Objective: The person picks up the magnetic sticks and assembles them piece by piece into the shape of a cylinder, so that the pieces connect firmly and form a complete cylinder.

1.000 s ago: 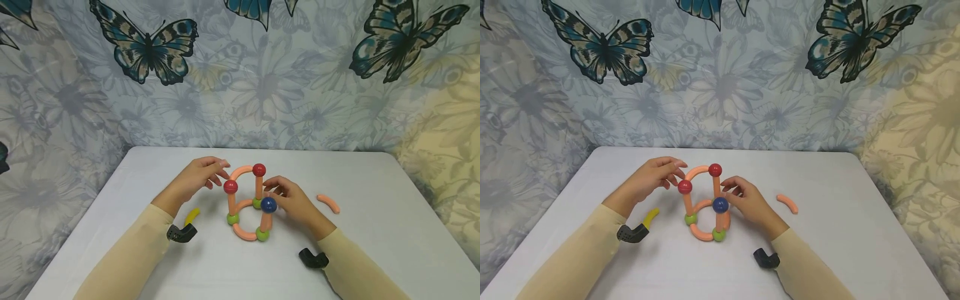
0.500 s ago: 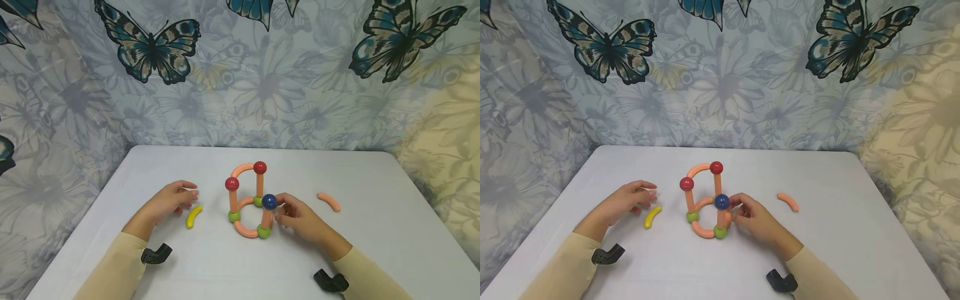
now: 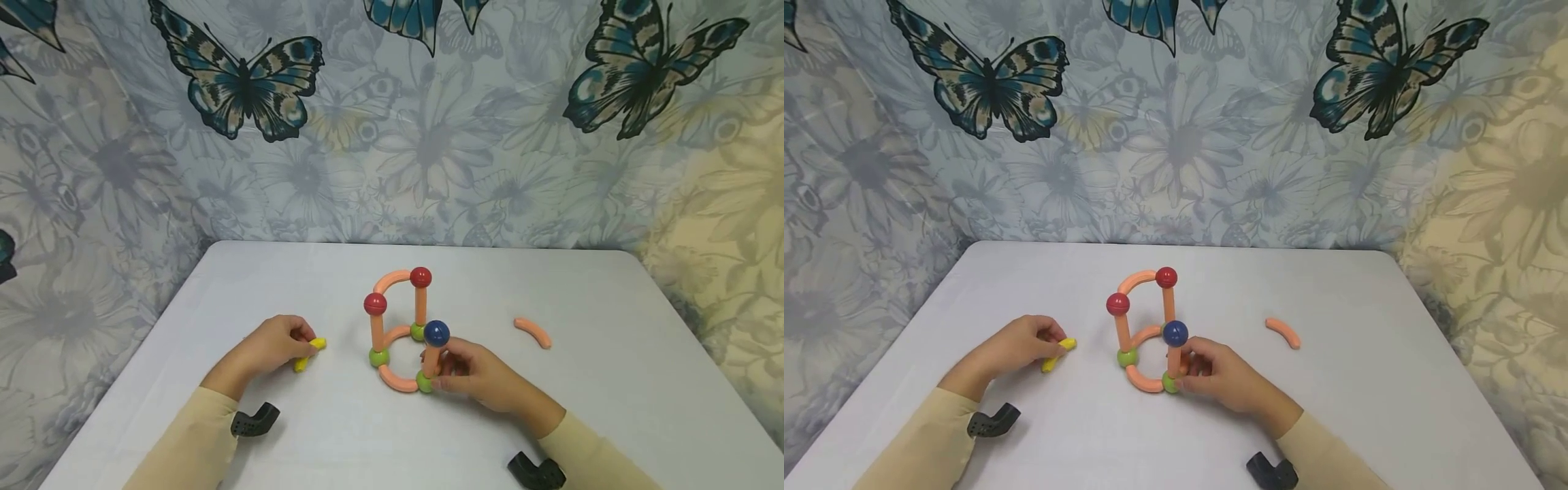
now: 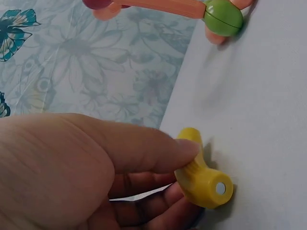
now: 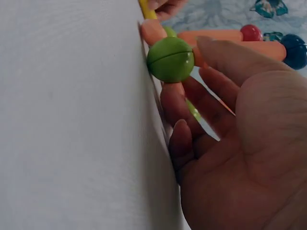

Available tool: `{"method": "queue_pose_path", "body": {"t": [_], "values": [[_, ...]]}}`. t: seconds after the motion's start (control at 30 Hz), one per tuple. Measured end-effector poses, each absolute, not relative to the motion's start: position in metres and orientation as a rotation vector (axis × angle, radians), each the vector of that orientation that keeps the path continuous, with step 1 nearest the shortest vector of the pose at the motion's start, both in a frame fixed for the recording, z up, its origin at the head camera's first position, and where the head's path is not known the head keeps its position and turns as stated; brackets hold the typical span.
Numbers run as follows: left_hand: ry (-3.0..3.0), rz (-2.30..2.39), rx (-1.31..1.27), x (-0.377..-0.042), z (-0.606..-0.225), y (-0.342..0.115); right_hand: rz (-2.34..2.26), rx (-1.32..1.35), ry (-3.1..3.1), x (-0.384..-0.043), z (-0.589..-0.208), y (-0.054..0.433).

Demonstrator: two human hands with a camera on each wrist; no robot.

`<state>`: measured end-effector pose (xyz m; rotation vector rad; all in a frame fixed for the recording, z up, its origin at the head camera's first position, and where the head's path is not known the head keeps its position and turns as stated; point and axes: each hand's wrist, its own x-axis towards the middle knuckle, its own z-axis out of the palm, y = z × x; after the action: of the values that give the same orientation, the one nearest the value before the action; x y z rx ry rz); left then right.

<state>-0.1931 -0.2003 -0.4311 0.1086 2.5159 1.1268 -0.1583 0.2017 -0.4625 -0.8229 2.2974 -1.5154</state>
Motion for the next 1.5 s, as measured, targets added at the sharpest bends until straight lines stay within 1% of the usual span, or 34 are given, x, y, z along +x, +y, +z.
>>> {"method": "queue_pose_path", "body": {"t": [0.13, 0.27, 0.37, 0.5, 0.7, 0.93, 1.17, 1.5], "values": [[2.500, 1.170, 0.080, -0.194, -0.429, -0.201, -1.528, -0.846, 2.298, -0.157, -0.464, 0.200], [2.338, 1.390, 0.069, -0.191, -0.422, -0.197, -1.550, -0.865, 2.287, -0.155, -0.467, 0.199], [2.168, 1.566, 0.130, -0.184, -0.413, -0.189, -1.567, -0.874, 2.277, -0.155, -0.468, 0.197], [1.934, 1.752, 0.234, -0.172, -0.399, -0.170, -1.603, -0.897, 2.262, -0.154, -0.467, 0.196], [1.709, 1.941, 0.215, -0.157, -0.397, -0.134, -1.629, -0.947, 2.226, -0.155, -0.465, 0.194], [1.600, 2.041, 0.140, -0.151, -0.403, -0.109, -1.625, -0.962, 2.203, -0.156, -0.464, 0.194], [1.495, 2.159, 0.108, -0.150, -0.401, -0.105, -1.632, -1.006, 2.175, -0.157, -0.465, 0.192], [1.474, 2.139, 0.124, -0.146, -0.399, -0.099, -1.593, -1.009, 2.244, -0.153, -0.460, 0.187]]}}
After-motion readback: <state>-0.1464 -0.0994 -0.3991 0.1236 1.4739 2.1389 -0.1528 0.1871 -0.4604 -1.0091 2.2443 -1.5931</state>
